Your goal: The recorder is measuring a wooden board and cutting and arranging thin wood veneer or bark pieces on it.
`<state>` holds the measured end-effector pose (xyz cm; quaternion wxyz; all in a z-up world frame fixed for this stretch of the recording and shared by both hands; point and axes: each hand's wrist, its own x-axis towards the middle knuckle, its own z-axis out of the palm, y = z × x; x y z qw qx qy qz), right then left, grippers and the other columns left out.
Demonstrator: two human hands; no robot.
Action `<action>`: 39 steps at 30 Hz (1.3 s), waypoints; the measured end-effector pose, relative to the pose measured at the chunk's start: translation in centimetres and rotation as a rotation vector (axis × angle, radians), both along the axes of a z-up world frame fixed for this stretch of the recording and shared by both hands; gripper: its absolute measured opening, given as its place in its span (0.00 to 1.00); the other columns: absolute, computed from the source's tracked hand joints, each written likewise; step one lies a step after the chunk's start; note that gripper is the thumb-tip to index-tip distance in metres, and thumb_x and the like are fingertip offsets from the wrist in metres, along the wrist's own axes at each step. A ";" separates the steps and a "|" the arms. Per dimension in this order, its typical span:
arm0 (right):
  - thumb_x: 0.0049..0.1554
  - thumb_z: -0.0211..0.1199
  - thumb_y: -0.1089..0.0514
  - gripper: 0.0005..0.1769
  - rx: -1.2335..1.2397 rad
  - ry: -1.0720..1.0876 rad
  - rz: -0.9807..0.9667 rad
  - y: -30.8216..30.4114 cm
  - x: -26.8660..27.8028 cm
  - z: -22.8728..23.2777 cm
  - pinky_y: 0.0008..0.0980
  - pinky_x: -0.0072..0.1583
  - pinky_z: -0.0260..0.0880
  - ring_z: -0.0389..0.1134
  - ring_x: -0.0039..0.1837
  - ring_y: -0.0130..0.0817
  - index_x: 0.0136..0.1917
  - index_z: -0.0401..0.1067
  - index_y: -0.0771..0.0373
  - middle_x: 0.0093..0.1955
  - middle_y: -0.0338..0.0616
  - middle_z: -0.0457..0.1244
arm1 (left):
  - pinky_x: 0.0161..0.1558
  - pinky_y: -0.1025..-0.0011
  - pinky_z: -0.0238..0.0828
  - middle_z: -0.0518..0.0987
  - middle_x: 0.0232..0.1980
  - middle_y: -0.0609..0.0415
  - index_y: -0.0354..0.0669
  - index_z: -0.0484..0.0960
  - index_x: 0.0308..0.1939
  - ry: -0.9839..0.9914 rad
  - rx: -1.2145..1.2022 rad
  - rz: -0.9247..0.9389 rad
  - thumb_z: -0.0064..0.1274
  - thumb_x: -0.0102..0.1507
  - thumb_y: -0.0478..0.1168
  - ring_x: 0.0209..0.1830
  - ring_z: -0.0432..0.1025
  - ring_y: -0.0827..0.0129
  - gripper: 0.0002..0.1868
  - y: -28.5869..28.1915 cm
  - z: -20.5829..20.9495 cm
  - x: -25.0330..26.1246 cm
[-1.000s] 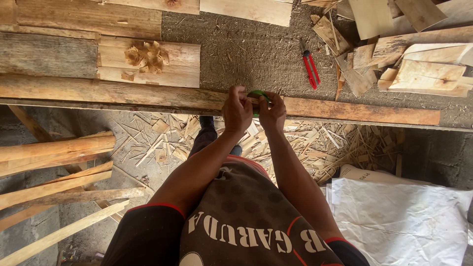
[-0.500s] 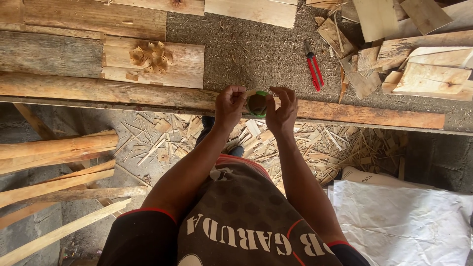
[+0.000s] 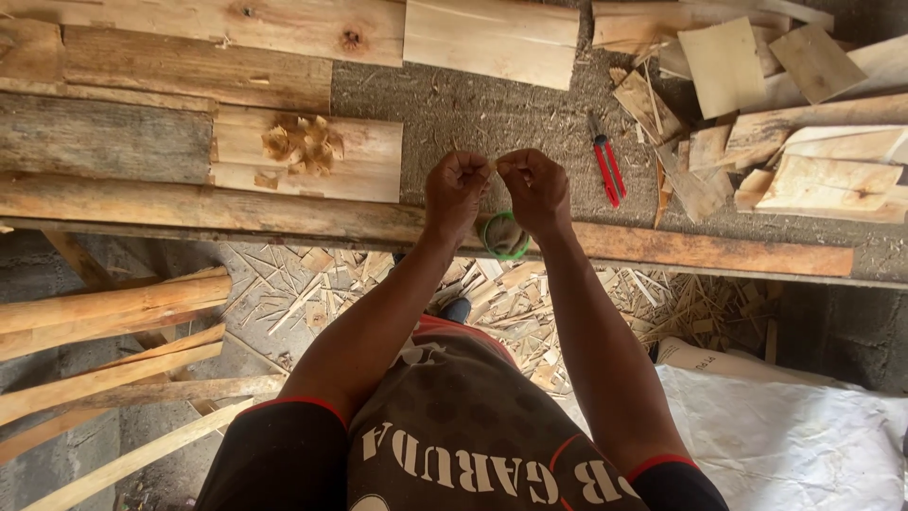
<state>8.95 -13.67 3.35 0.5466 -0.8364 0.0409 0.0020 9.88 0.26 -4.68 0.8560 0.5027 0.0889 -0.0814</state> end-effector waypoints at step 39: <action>0.55 0.79 0.57 0.67 -0.625 0.172 -0.359 -9.4 18.6 -15.1 0.65 0.78 0.43 0.61 0.76 0.55 0.85 0.28 0.51 0.78 0.58 0.58 | 0.71 0.61 0.66 0.75 0.65 0.47 0.38 0.84 0.55 -0.830 1.683 -0.149 0.55 0.67 0.27 0.69 0.67 0.55 0.13 10.3 -9.8 25.5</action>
